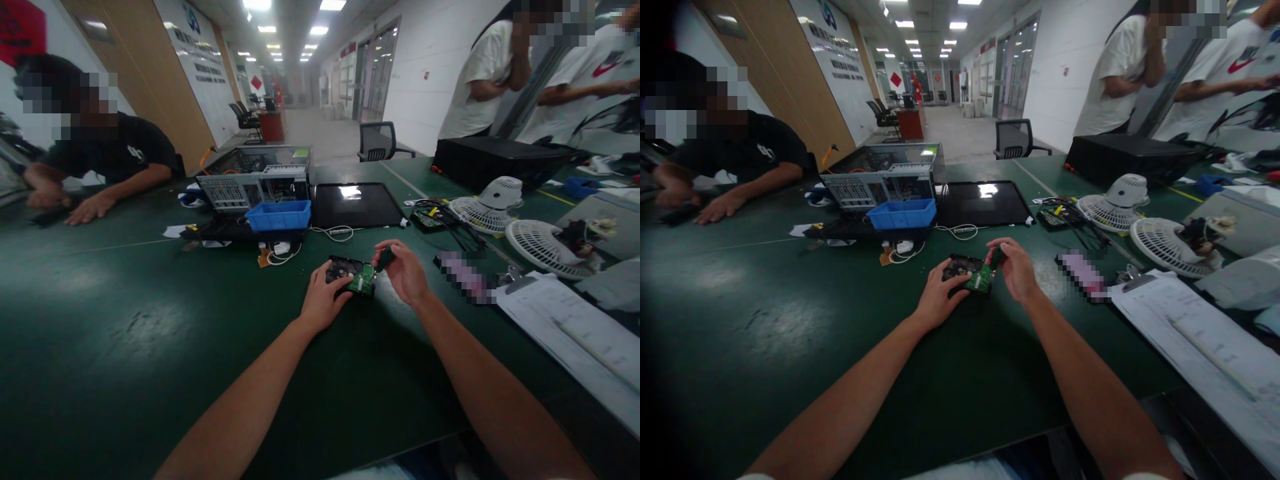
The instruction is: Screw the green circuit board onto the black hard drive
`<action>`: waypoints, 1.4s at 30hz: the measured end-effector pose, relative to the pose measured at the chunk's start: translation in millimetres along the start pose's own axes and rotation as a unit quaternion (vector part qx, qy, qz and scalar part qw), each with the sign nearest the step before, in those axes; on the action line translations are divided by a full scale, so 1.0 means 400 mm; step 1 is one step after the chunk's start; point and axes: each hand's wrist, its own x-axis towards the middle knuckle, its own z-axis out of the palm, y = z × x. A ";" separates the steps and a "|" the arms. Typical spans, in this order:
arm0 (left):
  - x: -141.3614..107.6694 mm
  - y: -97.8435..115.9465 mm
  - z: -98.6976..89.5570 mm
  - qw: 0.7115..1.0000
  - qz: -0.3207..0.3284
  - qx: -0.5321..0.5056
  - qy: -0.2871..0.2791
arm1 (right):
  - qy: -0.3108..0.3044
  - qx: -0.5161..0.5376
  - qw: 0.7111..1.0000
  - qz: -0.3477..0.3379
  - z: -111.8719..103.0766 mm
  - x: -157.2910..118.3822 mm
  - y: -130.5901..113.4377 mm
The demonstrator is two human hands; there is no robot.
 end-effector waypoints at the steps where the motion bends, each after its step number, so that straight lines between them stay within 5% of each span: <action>1: 0.000 0.000 0.000 1.000 0.000 0.000 0.000 | 0.003 -0.014 1.000 -0.016 -0.004 0.002 0.001; 7: 0.000 -0.006 0.006 1.000 -0.004 -0.002 -0.001 | 0.033 -0.122 0.987 -0.097 -0.035 0.011 -0.002; 16: 0.001 0.000 0.002 1.000 0.002 0.001 0.000 | -0.042 -0.063 0.997 -0.006 -0.038 0.003 -0.029; 26: 0.000 -0.007 0.008 1.000 0.005 0.005 0.005 | -0.064 -0.076 0.995 0.013 -0.032 -0.006 -0.043; 42: 0.001 -0.005 0.003 1.000 -0.002 0.001 -0.007 | -0.028 -0.057 0.997 0.035 -0.023 -0.004 -0.032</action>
